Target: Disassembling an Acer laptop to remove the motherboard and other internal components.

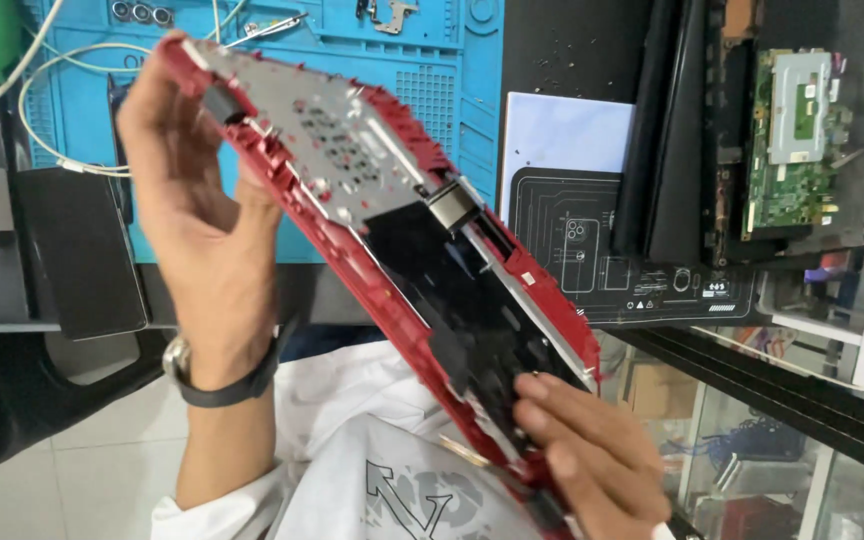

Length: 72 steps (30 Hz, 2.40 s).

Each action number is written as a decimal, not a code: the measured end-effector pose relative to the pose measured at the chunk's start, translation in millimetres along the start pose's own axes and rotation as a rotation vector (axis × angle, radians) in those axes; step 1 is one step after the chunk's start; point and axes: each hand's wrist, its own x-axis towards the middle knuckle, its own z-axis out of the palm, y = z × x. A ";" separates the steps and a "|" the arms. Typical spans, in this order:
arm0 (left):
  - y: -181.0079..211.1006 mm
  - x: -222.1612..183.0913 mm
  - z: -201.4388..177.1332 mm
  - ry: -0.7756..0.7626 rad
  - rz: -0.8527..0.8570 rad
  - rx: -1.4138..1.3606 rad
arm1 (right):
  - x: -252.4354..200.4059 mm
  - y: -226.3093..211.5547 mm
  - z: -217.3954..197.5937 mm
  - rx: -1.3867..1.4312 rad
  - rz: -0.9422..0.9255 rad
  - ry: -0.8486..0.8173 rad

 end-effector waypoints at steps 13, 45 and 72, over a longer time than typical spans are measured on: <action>40.0 -11.2 18.4 -0.133 -0.577 -0.614 | 13.9 43.6 68.0 -0.268 -0.528 -0.093; 14.3 11.6 -14.5 -0.404 -0.593 0.145 | 68.3 57.8 12.0 -0.316 -0.043 0.009; 27.4 63.3 -46.1 -0.855 -0.549 0.387 | -66.7 203.9 19.4 0.793 0.759 0.130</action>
